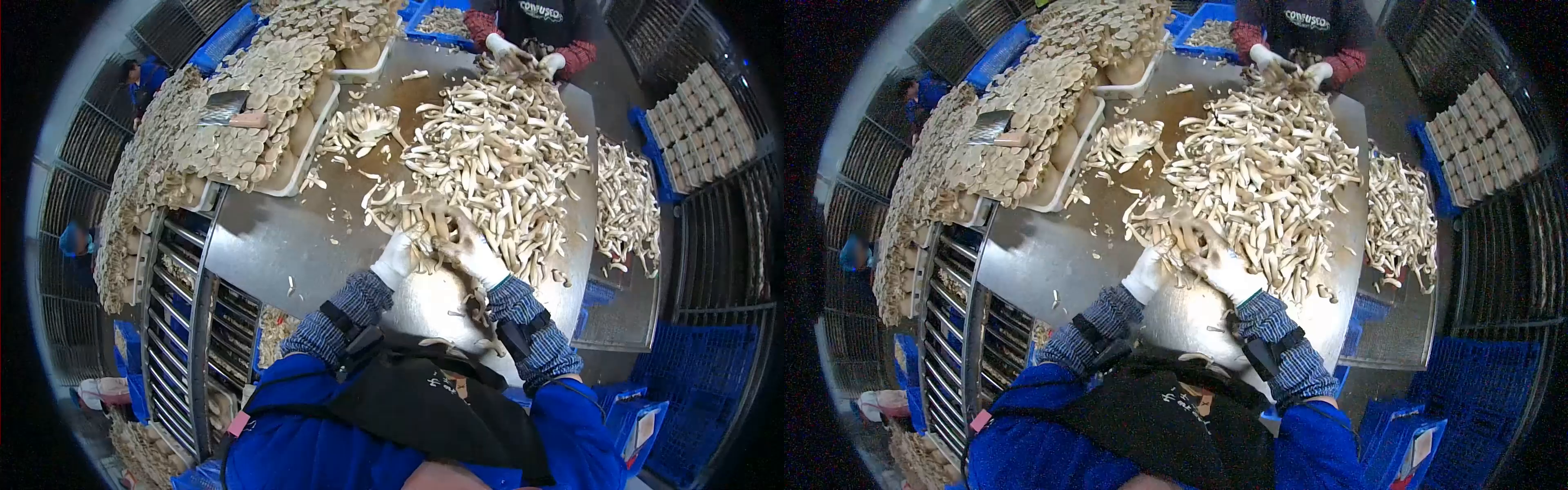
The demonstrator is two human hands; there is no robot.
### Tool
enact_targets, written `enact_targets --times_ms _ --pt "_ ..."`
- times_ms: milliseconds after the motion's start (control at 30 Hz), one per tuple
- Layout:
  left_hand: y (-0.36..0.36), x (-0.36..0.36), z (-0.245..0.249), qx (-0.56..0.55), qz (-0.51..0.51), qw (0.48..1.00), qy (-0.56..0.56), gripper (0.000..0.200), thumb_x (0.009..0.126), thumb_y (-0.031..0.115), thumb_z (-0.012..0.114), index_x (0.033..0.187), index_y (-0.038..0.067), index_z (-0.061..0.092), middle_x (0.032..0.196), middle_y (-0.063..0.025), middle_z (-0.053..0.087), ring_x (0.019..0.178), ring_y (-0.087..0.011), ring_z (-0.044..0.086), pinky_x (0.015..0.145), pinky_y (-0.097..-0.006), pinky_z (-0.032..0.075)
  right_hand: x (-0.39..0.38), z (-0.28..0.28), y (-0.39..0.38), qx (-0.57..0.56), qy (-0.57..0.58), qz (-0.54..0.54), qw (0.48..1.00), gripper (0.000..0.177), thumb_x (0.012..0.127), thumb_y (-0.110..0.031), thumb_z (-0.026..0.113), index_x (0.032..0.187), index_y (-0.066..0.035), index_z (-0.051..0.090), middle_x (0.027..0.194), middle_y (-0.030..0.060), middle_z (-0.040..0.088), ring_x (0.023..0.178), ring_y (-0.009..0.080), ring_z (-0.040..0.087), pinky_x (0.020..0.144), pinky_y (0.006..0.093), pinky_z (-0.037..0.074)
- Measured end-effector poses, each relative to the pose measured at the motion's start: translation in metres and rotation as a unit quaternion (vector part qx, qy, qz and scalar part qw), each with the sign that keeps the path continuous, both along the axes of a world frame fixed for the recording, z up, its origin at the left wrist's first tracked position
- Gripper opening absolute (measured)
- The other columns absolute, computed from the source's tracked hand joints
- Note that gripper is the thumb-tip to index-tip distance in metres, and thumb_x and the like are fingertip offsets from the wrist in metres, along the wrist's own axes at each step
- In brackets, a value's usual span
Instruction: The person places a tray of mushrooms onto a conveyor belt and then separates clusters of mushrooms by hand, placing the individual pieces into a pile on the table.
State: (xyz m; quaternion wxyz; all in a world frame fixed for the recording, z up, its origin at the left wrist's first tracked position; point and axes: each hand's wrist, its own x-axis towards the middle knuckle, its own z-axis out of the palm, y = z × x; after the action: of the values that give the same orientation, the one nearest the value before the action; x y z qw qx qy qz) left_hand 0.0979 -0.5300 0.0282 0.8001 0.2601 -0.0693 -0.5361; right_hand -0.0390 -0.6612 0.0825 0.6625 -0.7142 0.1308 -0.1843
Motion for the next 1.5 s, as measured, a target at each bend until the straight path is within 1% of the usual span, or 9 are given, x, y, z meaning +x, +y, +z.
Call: enact_targets --times_ms 133,200,667,800,867,967,1133,1300,1500 --pt "-0.008 -0.001 -0.009 0.092 0.017 0.994 0.064 0.041 0.104 0.027 0.045 0.138 0.006 0.049 0.132 -0.0140 0.059 0.116 -0.0286 0.061 0.099 -0.0463 0.050 -0.010 -0.005 0.013 -0.225 0.110 -0.033 0.968 0.054 0.081 -0.010 0.075 0.130 -0.003 0.056 0.125 0.0175 0.060 0.121 0.0308 0.056 0.102 0.0379 0.046" --pt "-0.006 0.002 -0.027 0.001 0.036 0.994 0.101 0.042 0.100 0.015 0.049 0.141 0.005 0.044 0.134 -0.0145 0.057 0.117 -0.0285 0.060 0.099 -0.0465 0.051 -0.001 -0.011 0.006 0.065 0.096 -0.048 0.992 0.054 0.081 -0.010 0.074 0.130 0.001 0.055 0.121 0.0193 0.062 0.115 0.0304 0.059 0.097 0.0368 0.049" --pt "-0.003 -0.016 0.000 0.179 0.059 0.937 -0.294 0.089 0.082 -0.012 0.059 0.156 0.005 0.013 0.149 -0.0126 0.040 0.125 -0.0208 0.053 0.096 -0.0345 0.052 0.001 -0.016 0.001 0.127 0.080 -0.064 0.987 0.049 0.087 -0.008 0.069 0.131 0.004 0.049 0.111 0.0141 0.063 0.100 0.0190 0.064 0.084 0.0275 0.054" --pt "0.003 0.009 -0.017 0.052 0.022 0.998 -0.005 0.087 0.078 -0.022 0.054 0.153 0.012 0.027 0.145 -0.0054 0.045 0.124 -0.0182 0.054 0.095 -0.0322 0.053 0.001 -0.045 -0.013 0.040 0.058 -0.033 0.997 0.034 0.093 -0.021 0.066 0.119 0.000 0.060 0.104 0.0116 0.067 0.087 0.0150 0.063 0.075 0.0288 0.053" --pt "0.004 0.001 0.015 0.108 0.054 0.985 -0.121 0.079 0.079 -0.019 0.058 0.148 0.010 0.034 0.138 -0.0065 0.051 0.116 -0.0179 0.059 0.090 -0.0318 0.055 0.003 -0.051 -0.017 0.360 0.034 -0.091 0.928 0.025 0.091 -0.009 0.064 0.115 0.000 0.062 0.087 0.0041 0.067 0.070 0.0096 0.058 0.061 0.0236 0.050" --pt "0.003 -0.006 0.024 0.165 0.014 0.962 -0.215 0.072 0.080 -0.012 0.064 0.144 0.008 0.037 0.133 -0.0079 0.054 0.112 -0.0207 0.061 0.092 -0.0355 0.056 0.016 -0.051 -0.006 0.049 0.059 -0.117 0.990 0.032 0.090 -0.010 0.066 0.121 -0.001 0.061 0.090 0.0042 0.067 0.071 0.0095 0.062 0.062 0.0243 0.053" --pt "-0.004 -0.006 0.009 0.073 0.200 0.975 -0.069 0.066 0.082 -0.008 0.065 0.141 0.008 0.040 0.129 -0.0061 0.057 0.114 -0.0211 0.061 0.093 -0.0383 0.056 0.012 -0.024 -0.014 0.281 -0.008 -0.053 0.958 0.028 0.094 -0.001 0.054 0.122 0.003 0.057 0.106 0.0116 0.067 0.087 0.0187 0.067 0.079 0.0287 0.056" --pt "0.001 -0.009 0.037 0.163 0.056 0.975 -0.137 0.086 0.080 -0.019 0.060 0.153 0.010 0.025 0.142 -0.0068 0.049 0.122 -0.0205 0.057 0.099 -0.0306 0.051 0.017 -0.056 -0.007 0.016 0.005 -0.171 0.985 0.027 0.096 -0.014 0.056 0.115 0.005 0.061 0.083 0.0118 0.069 0.058 0.0170 0.065 0.048 0.0267 0.051" --pt "-0.001 0.005 -0.005 0.156 0.103 0.977 -0.100 0.088 0.081 -0.020 0.056 0.155 0.008 0.017 0.141 -0.0116 0.049 0.118 -0.0219 0.058 0.091 -0.0316 0.054 0.003 0.008 0.015 0.096 0.090 -0.037 0.991 0.024 0.095 -0.009 0.056 0.114 0.004 0.061 0.104 0.0103 0.066 0.092 0.0186 0.061 0.078 0.0283 0.048"
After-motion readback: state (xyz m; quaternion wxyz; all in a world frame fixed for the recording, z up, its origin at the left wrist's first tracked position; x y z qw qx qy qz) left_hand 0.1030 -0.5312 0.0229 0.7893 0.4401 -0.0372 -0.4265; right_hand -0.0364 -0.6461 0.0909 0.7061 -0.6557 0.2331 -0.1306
